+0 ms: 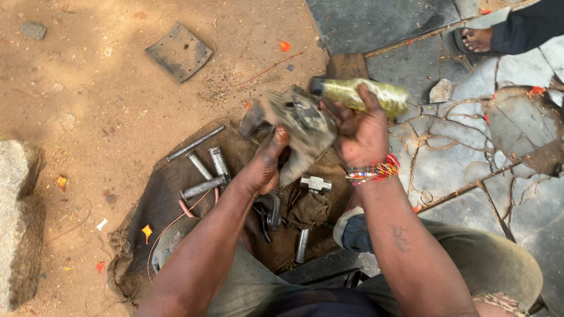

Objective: The person sits on the ground and cleans a crankshaft and other mechanical parts using a cloth. They wipe the surfaces of the crankshaft and a separate cylindrical component, then pour oil from a bottle onto the crankshaft and spread it with their fingers.

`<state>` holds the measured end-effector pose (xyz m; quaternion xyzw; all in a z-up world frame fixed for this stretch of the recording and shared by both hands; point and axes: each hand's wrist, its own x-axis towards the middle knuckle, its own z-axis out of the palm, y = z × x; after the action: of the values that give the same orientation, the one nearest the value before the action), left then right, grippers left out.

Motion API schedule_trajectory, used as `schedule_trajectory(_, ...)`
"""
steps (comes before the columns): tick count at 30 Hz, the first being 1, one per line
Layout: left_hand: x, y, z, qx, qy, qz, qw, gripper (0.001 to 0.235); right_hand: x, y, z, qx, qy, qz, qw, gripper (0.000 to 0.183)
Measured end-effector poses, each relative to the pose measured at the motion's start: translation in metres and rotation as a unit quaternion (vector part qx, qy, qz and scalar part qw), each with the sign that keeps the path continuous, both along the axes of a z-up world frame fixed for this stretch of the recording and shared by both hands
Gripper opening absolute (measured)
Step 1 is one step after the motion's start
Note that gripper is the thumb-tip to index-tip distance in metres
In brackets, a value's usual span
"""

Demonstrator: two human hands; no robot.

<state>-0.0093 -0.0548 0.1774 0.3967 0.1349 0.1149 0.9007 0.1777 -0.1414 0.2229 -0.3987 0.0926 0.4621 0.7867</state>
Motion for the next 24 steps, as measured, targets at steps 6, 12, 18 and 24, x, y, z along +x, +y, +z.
schedule_trajectory(6, 0.009, 0.005, 0.016, -0.179, -0.062, 0.104, 0.976, 0.113, -0.01, 0.016, 0.043, 0.058, -0.109, 0.043, 0.991, 0.056)
schedule_trajectory(12, 0.006, 0.0, 0.024, -0.288, -0.082, 0.156, 0.941, 0.101, -0.046, -0.044, 0.078, 0.057, -0.338, 0.051, 0.938, 0.047)
schedule_trajectory(18, 0.009, 0.004, 0.025, -0.343, -0.127, 0.201, 0.909, 0.061, -0.083, -0.055, 0.068, 0.034, -0.438, 0.058, 0.897, 0.049)
schedule_trajectory(24, 0.006, 0.015, 0.026, -0.413, -0.083, 0.278, 0.864, 0.056, -0.102, -0.049, 0.068, -0.02, -0.584, 0.101, 0.805, 0.051)
